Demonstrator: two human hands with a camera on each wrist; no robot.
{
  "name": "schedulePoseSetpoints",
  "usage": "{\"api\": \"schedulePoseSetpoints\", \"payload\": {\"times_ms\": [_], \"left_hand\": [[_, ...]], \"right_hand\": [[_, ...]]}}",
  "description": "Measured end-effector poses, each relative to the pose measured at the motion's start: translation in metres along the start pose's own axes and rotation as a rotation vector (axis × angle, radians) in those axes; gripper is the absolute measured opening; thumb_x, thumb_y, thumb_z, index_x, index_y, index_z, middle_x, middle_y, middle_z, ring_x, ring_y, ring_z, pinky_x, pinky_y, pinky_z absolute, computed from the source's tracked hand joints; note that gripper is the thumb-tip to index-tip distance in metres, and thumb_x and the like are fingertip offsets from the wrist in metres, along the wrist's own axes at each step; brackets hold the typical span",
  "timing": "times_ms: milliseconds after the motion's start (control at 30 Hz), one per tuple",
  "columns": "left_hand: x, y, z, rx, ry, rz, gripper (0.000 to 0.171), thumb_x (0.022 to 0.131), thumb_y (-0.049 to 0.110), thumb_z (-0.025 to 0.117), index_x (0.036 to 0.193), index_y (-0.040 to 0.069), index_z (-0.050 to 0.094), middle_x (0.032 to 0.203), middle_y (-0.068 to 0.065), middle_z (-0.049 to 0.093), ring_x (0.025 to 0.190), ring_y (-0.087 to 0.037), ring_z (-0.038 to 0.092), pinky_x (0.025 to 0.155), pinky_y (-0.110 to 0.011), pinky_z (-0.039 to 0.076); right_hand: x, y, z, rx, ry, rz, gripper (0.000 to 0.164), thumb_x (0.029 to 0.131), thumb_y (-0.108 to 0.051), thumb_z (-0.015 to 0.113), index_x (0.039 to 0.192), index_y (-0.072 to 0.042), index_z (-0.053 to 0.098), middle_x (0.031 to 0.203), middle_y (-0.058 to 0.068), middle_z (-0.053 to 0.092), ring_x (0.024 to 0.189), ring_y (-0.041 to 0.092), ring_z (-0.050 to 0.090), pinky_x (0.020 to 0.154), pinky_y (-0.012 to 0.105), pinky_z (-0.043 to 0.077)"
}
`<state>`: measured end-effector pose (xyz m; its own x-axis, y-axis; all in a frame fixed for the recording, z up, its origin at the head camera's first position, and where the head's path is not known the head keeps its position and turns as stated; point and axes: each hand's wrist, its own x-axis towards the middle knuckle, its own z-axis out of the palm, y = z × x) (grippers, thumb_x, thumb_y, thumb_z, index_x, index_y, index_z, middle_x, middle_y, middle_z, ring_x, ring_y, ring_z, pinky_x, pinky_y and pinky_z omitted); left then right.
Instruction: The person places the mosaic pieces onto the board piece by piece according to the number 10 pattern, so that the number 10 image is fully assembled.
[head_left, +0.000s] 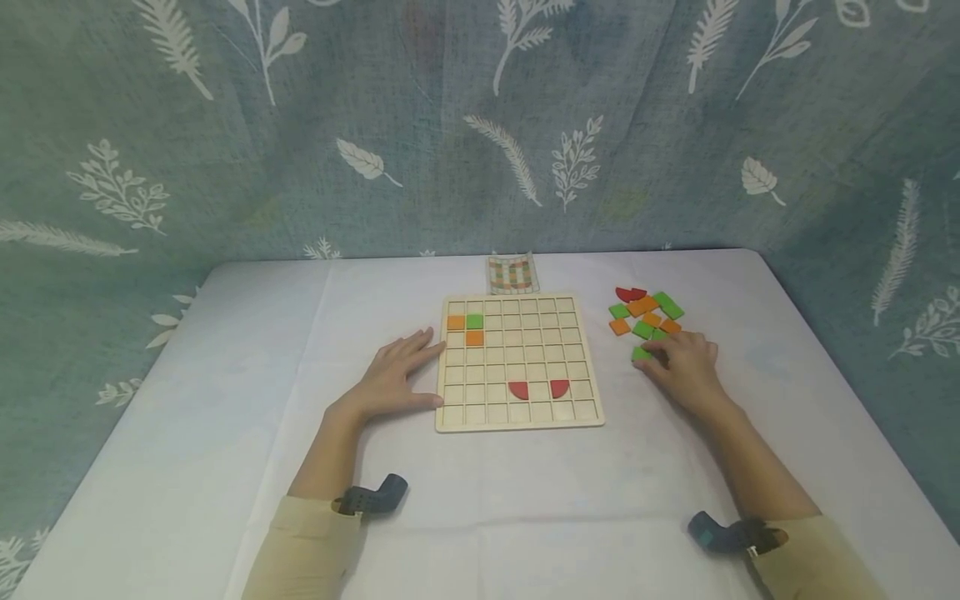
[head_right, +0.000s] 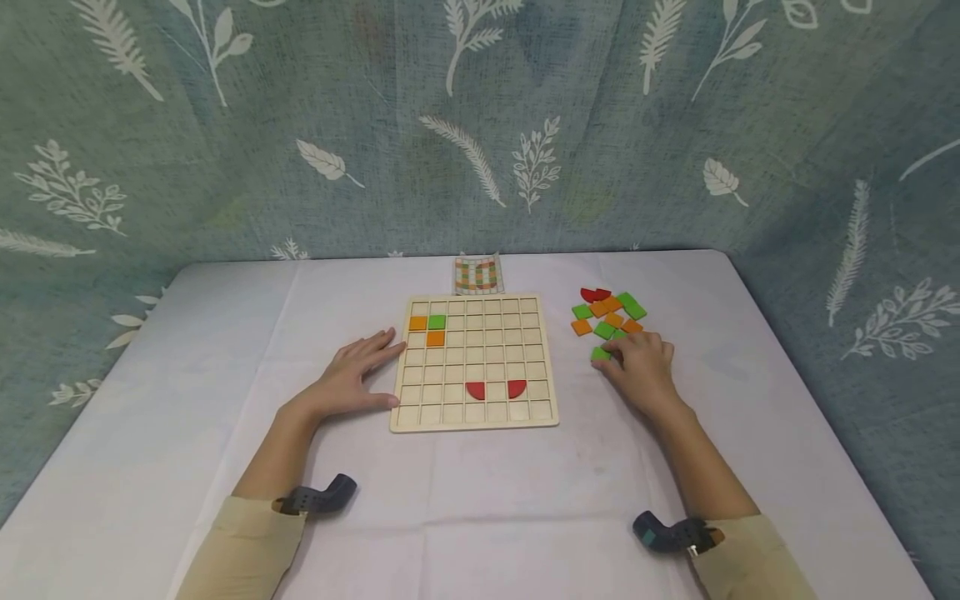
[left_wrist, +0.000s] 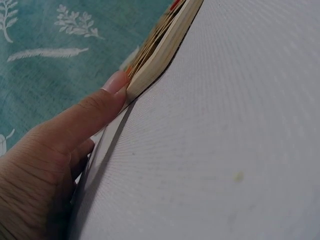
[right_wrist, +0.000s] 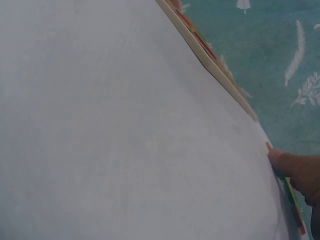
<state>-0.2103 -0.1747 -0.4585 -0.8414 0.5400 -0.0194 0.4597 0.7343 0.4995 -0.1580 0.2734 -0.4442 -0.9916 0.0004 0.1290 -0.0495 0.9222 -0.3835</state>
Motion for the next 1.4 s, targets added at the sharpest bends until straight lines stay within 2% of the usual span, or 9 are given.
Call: {"api": "schedulePoseSetpoints", "payload": {"times_ms": [100, 200, 333, 433, 567, 733, 1067, 1233, 1400], "left_hand": [[-0.001, 0.000, -0.001, -0.005, 0.003, 0.006, 0.089, 0.072, 0.058, 0.071, 0.147, 0.025, 0.035, 0.158, -0.003, 0.017, 0.145, -0.027, 0.012, 0.116, -0.049, 0.008], [-0.002, 0.000, -0.002, -0.003, 0.000, 0.008, 0.089, 0.073, 0.058, 0.070, 0.147, 0.025, 0.035, 0.159, -0.003, 0.017, 0.146, -0.027, 0.012, 0.117, -0.048, 0.008], [-0.002, 0.002, -0.005, -0.017, 0.000, 0.000, 0.089, 0.072, 0.058, 0.071, 0.147, 0.024, 0.036, 0.158, -0.004, 0.017, 0.146, -0.028, 0.012, 0.117, -0.048, 0.007], [-0.001, 0.002, -0.006, -0.016, 0.000, -0.005, 0.090, 0.072, 0.058, 0.071, 0.147, 0.024, 0.036, 0.158, -0.004, 0.017, 0.146, -0.028, 0.012, 0.117, -0.048, 0.006], [0.000, 0.001, -0.005, -0.011, -0.002, -0.008, 0.090, 0.072, 0.060, 0.071, 0.147, 0.025, 0.036, 0.158, -0.004, 0.017, 0.145, -0.028, 0.012, 0.117, -0.048, 0.007], [-0.001, 0.001, -0.006, -0.015, 0.004, -0.006, 0.090, 0.072, 0.060, 0.071, 0.147, 0.025, 0.036, 0.158, -0.004, 0.018, 0.145, -0.029, 0.012, 0.117, -0.048, 0.007], [-0.002, 0.001, -0.001, -0.024, 0.010, -0.018, 0.089, 0.070, 0.062, 0.070, 0.146, 0.027, 0.038, 0.158, -0.003, 0.018, 0.145, -0.028, 0.012, 0.117, -0.049, 0.007], [-0.003, 0.001, -0.001, -0.024, 0.021, -0.011, 0.088, 0.070, 0.061, 0.071, 0.145, 0.027, 0.039, 0.158, -0.003, 0.019, 0.145, -0.027, 0.013, 0.117, -0.049, 0.008], [-0.003, 0.000, 0.000, -0.018, 0.013, -0.026, 0.089, 0.070, 0.062, 0.070, 0.146, 0.028, 0.038, 0.158, -0.001, 0.018, 0.146, -0.025, 0.012, 0.117, -0.049, 0.008]], "right_hand": [[0.002, -0.004, 0.002, 0.005, 0.008, -0.010, 0.041, 0.084, -0.029, 0.070, 0.113, 0.000, 0.065, 0.113, 0.021, 0.056, 0.108, 0.037, 0.037, 0.082, 0.053, 0.024], [0.004, -0.009, 0.002, 0.031, 0.033, -0.037, 0.040, 0.083, -0.029, 0.072, 0.111, -0.001, 0.066, 0.106, 0.018, 0.058, 0.103, 0.035, 0.039, 0.081, 0.051, 0.023], [0.007, -0.021, 0.002, 0.105, 0.039, -0.088, 0.038, 0.081, -0.027, 0.074, 0.108, -0.001, 0.067, 0.098, 0.016, 0.059, 0.103, 0.035, 0.039, 0.088, 0.055, 0.022], [0.009, -0.031, 0.002, 0.131, 0.007, -0.104, 0.036, 0.081, -0.028, 0.073, 0.107, -0.003, 0.067, 0.100, 0.015, 0.060, 0.106, 0.035, 0.038, 0.092, 0.056, 0.021], [0.012, -0.044, 0.004, 0.107, -0.022, -0.116, 0.035, 0.081, -0.030, 0.074, 0.107, -0.006, 0.069, 0.100, 0.013, 0.060, 0.105, 0.033, 0.039, 0.086, 0.051, 0.025], [0.016, -0.059, 0.008, 0.111, 0.006, -0.177, 0.033, 0.079, -0.029, 0.076, 0.103, -0.007, 0.070, 0.092, 0.010, 0.059, 0.098, 0.030, 0.041, 0.081, 0.047, 0.026], [0.022, -0.094, 0.017, 0.179, 0.008, -0.253, 0.035, 0.078, -0.028, 0.077, 0.103, -0.005, 0.070, 0.095, 0.010, 0.061, 0.098, 0.030, 0.043, 0.086, 0.052, 0.025], [0.026, -0.112, 0.023, 0.227, 0.013, -0.308, 0.034, 0.077, -0.028, 0.078, 0.102, -0.006, 0.070, 0.094, 0.009, 0.061, 0.093, 0.028, 0.044, 0.084, 0.050, 0.027], [0.029, -0.126, 0.030, 0.236, 0.012, -0.337, 0.033, 0.077, -0.029, 0.078, 0.101, -0.008, 0.071, 0.096, 0.008, 0.063, 0.096, 0.028, 0.045, 0.082, 0.048, 0.026]]}}
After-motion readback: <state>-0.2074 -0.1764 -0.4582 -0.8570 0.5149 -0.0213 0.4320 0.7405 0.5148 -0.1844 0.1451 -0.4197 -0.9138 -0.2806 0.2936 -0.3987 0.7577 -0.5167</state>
